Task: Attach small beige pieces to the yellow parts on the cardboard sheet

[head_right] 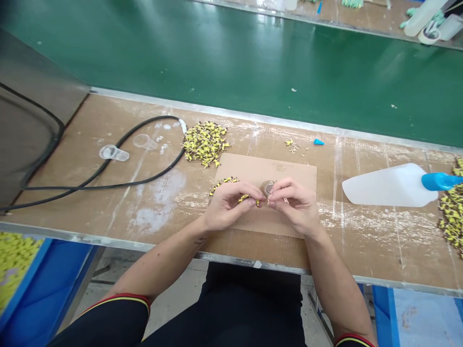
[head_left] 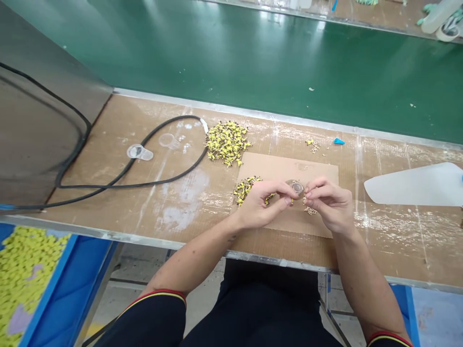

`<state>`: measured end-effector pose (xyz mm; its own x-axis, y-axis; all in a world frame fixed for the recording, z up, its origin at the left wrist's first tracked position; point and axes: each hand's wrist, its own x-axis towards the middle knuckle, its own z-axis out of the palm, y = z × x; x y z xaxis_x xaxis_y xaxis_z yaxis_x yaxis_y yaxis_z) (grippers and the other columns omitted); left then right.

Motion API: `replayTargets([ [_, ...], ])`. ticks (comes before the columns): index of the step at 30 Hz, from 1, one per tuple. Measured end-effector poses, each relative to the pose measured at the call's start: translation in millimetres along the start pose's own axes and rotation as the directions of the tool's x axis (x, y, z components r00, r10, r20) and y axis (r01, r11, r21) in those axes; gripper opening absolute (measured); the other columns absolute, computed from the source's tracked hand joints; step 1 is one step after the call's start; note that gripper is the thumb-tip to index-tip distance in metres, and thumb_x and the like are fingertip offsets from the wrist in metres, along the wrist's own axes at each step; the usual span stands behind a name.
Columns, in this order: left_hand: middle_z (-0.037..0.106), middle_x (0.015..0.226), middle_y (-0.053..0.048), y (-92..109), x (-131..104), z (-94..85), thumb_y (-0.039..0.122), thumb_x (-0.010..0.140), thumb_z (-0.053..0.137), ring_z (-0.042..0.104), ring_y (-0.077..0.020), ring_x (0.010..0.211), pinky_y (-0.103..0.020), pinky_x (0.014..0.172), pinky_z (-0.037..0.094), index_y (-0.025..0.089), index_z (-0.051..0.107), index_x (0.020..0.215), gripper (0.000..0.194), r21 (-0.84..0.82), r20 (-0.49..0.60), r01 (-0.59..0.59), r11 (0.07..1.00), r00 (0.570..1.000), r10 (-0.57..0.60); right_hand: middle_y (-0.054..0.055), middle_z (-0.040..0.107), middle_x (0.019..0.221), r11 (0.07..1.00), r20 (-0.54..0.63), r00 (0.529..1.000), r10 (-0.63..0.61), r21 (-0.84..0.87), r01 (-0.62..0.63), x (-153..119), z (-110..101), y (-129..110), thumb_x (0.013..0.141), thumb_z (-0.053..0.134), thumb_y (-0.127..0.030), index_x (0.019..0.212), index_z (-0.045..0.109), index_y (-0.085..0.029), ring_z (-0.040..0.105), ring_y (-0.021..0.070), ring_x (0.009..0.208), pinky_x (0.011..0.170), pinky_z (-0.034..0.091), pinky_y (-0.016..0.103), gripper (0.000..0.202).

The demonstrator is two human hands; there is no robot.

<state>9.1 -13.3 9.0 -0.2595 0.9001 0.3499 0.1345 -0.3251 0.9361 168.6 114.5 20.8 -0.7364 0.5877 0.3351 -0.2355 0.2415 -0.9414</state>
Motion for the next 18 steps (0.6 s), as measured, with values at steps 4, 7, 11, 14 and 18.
replayTargets([
  [4,0.079,0.086,-0.007,4.1,2.6,-0.7,0.027,0.096,0.067,0.073,-0.0170,0.076,-0.029,0.072,0.058,0.019,0.074,0.094,0.011,0.046,0.043,-0.053,0.998,0.998,0.051,0.001,0.067,0.077,1.000,0.049,0.999,0.010,0.010,-0.010,-1.6,4.5,0.6,0.082,0.085,-0.025,0.084,0.082,-0.031,0.066,0.0154,0.070,0.061,0.057,0.031,0.007],
  [7,0.079,0.085,-0.007,5.2,3.8,-0.8,0.027,0.097,0.066,0.073,-0.0165,0.077,-0.027,0.073,0.057,0.018,0.074,0.091,0.013,0.050,0.056,-0.047,0.998,0.997,0.044,0.000,0.066,0.076,1.000,0.065,0.998,0.000,0.004,-0.001,-2.0,5.9,-0.4,0.081,0.085,-0.024,0.085,0.083,-0.032,0.064,0.0148,0.070,0.060,0.056,0.031,0.009],
  [11,0.078,0.084,-0.006,4.7,3.6,-0.3,0.029,0.097,0.066,0.072,-0.0166,0.075,-0.027,0.071,0.056,0.019,0.074,0.092,0.014,0.060,0.041,0.003,0.998,0.999,-0.005,0.000,0.067,0.077,1.000,0.061,0.998,-0.014,-0.018,0.015,-2.4,7.3,-1.5,0.082,0.084,-0.020,0.090,0.083,-0.034,0.065,0.0143,0.070,0.061,0.055,0.030,0.017],
  [14,0.078,0.086,-0.006,5.2,3.4,0.2,0.026,0.097,0.066,0.073,-0.0164,0.076,-0.027,0.073,0.056,0.019,0.074,0.094,0.011,0.040,0.059,-0.003,0.999,0.998,0.000,0.000,0.066,0.076,0.999,0.058,0.998,-0.023,-0.046,0.026,-3.7,7.4,-1.2,0.081,0.084,-0.020,0.089,0.084,-0.034,0.064,0.0149,0.069,0.059,0.053,0.031,0.016],
  [18,0.075,0.080,-0.005,6.5,3.4,0.2,0.025,0.098,0.064,0.069,-0.0154,0.071,-0.026,0.070,0.054,0.018,0.072,0.090,0.013,0.022,0.067,-0.019,1.000,0.998,0.018,0.000,0.067,0.079,0.993,0.082,0.994,-0.069,-0.090,0.076,-5.8,6.5,0.0,0.082,0.082,-0.015,0.093,0.083,-0.034,0.064,0.0151,0.070,0.060,0.052,0.032,0.023],
])
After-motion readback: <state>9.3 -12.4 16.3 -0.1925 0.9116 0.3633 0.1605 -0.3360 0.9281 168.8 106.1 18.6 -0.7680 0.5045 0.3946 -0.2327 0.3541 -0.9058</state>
